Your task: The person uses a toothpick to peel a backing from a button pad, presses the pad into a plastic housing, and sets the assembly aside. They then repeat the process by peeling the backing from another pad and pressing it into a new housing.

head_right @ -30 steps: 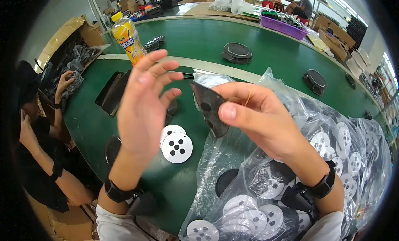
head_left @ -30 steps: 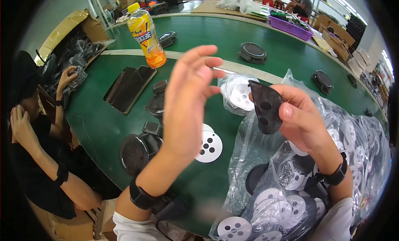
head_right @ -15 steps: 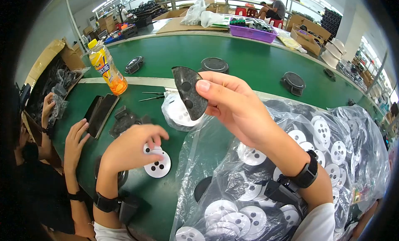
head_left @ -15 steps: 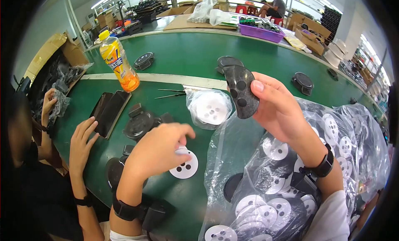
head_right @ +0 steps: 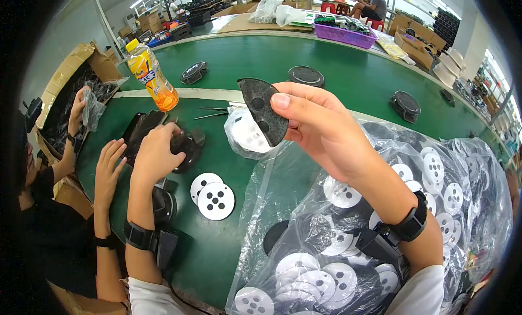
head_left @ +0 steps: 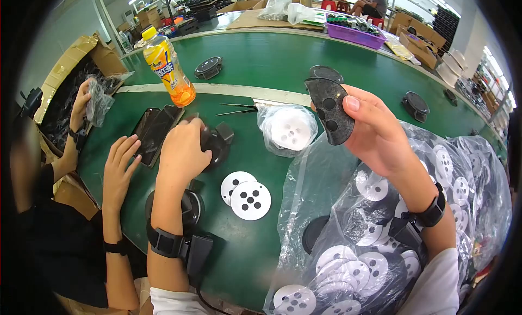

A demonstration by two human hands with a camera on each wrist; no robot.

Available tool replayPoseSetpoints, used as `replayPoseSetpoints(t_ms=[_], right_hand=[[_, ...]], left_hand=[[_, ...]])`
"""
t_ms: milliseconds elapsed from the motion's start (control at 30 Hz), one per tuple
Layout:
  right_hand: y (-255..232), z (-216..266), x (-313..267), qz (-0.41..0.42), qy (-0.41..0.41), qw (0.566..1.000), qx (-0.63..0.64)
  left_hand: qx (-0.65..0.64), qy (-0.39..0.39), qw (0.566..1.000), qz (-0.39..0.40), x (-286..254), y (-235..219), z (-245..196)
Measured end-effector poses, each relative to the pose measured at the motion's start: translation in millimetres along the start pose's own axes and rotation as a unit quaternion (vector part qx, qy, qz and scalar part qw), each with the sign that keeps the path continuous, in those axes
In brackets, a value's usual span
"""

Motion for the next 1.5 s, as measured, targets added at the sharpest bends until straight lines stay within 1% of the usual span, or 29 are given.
replayPoseSetpoints(t_ms=[67,100,167,233,300,333,367,400,433,500,533,567,633,667,700,767,800,833,867,900,933,1033,1100,1133,1200,1333,1400,1433,1500], right_hand=[[-0.6,1.0,-0.1,-0.004,-0.001,1.0,-0.009],[-2.0,0.4,0.0,-0.003,-0.001,1.0,-0.009],[-7.7,-1.4,0.5,-0.017,-0.004,1.0,-0.009],[-3.8,1.2,1.0,-0.006,-0.008,1.0,-0.011],[-0.2,3.9,-0.2,0.002,-0.013,1.0,-0.014],[0.6,4.2,-0.8,-0.003,-0.007,1.0,-0.021],[0.9,4.3,-1.1,-0.008,-0.002,1.0,-0.028],[-0.2,3.7,-0.9,-0.01,-0.005,0.999,-0.03],[-2.8,1.7,0.0,-0.008,-0.004,1.0,-0.021],[-3.8,2.1,-2.0,-0.013,-0.005,1.0,-0.016],[-0.4,1.9,-3.0,-0.006,0.0,1.0,-0.021],[2.4,1.7,-3.6,0.001,0.005,1.0,-0.027],[4.5,0.7,-4.8,0.004,0.012,0.999,-0.036],[6.5,0.7,-5.8,0.004,0.014,0.999,-0.04],[8.9,0.7,-6.6,0.004,0.016,0.999,-0.044],[13.2,1.4,-8.9,0.005,0.018,0.999,-0.049],[15.6,2.4,-10.0,0.012,0.016,0.999,-0.045],[17.0,3.0,-10.5,0.019,0.014,0.999,-0.042],[16.8,2.5,-10.4,0.018,0.016,0.999,-0.043],[21.4,3.5,-10.7,0.055,0.004,0.998,-0.027],[25.8,4.9,-11.3,0.092,-0.009,0.996,-0.011],[26.2,4.4,-11.5,0.106,-0.015,0.994,0.004],[25.2,4.1,-10.9,0.094,-0.018,0.995,0.004],[24.0,4.6,-10.5,0.083,-0.023,0.996,0.005],[23.0,4.0,-10.5,0.08,-0.021,0.997,0.009],[21.1,2.9,-10.0,0.091,-0.017,0.996,0.003],[23.5,5.9,-9.7,0.074,-0.016,0.997,-0.004],[22.9,7.2,-9.4,0.057,-0.015,0.998,-0.012],[22.5,7.6,-9.2,0.056,-0.014,0.998,-0.001]], left_hand=[[-0.104,-0.021,0.994,-0.019,2.1,-5.5,-1.8],[-0.103,-0.021,0.994,-0.019,2.7,-7.6,-2.9],[-0.237,0.022,0.97,0.046,2.8,-2.1,-14.5],[-0.235,0.01,0.971,0.032,1.7,-6.4,-22.2],[-0.123,0.018,0.992,-0.015,2.9,-14.2,-27.4],[-0.124,0.02,0.992,-0.016,4.6,-15.4,-30.2],[-0.191,-0.004,0.976,-0.107,5.2,-28.1,-27.2],[-0.256,-0.027,0.946,-0.196,3.9,-40.8,-23.5],[-0.307,-0.041,0.927,-0.211,-0.2,-48.6,-26.0],[-0.479,-0.018,0.848,-0.225,-1.8,-52.7,-27.6],[-0.575,-0.094,0.781,-0.226,-8.3,-46.1,-29.1],[-0.578,-0.09,0.779,-0.226,-9.2,-51.6,-35.9],[-0.743,-0.077,0.654,-0.12,-6.5,-46.0,-55.9],[-0.78,-0.052,0.618,-0.077,-6.3,-44.6,-65.7],[-0.782,-0.053,0.616,-0.078,-6.8,-43.8,-70.3],[-0.813,-0.034,0.573,-0.097,-8.1,-45.2,-80.7],[-0.825,-0.025,0.559,-0.076,-8.7,-46.3,-85.9],[-0.826,-0.025,0.557,-0.077,-8.7,-46.7,-86.2],[-0.842,-0.027,0.536,-0.055,-8.7,-44.5,-89.1],[-0.857,-0.028,0.514,-0.033,-8.7,-42.2,-92.2],[-0.858,-0.028,0.512,-0.033,-8.5,-41.4,-93.1],[-0.857,-0.024,0.513,-0.043,-8.8,-40.6,-94.3],[-0.872,-0.033,0.489,-0.021,-9.2,-38.2,-96.6],[-0.872,-0.033,0.489,-0.021,-9.1,-37.5,-95.8],[-0.886,0.023,0.462,0.015,-8.6,-39.7,-102.6],[-0.889,-0.012,0.458,0.004,-8.6,-33.9,-99.0],[-0.908,0.049,0.416,0.031,-9.3,-38.8,-102.7],[-0.908,0.049,0.415,0.031,-9.5,-37.4,-102.8],[-0.868,0.078,0.491,0.001,-10.2,-39.1,-100.9]])
Point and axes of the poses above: each hand's wrist, its own x-axis towards the middle knuckle, its own y-axis out of the palm, z = x × y, the point moved 7 cm from there along x, towards the middle knuckle, and after that the axes turned 6 degrees about y, right-handed, at the moved point
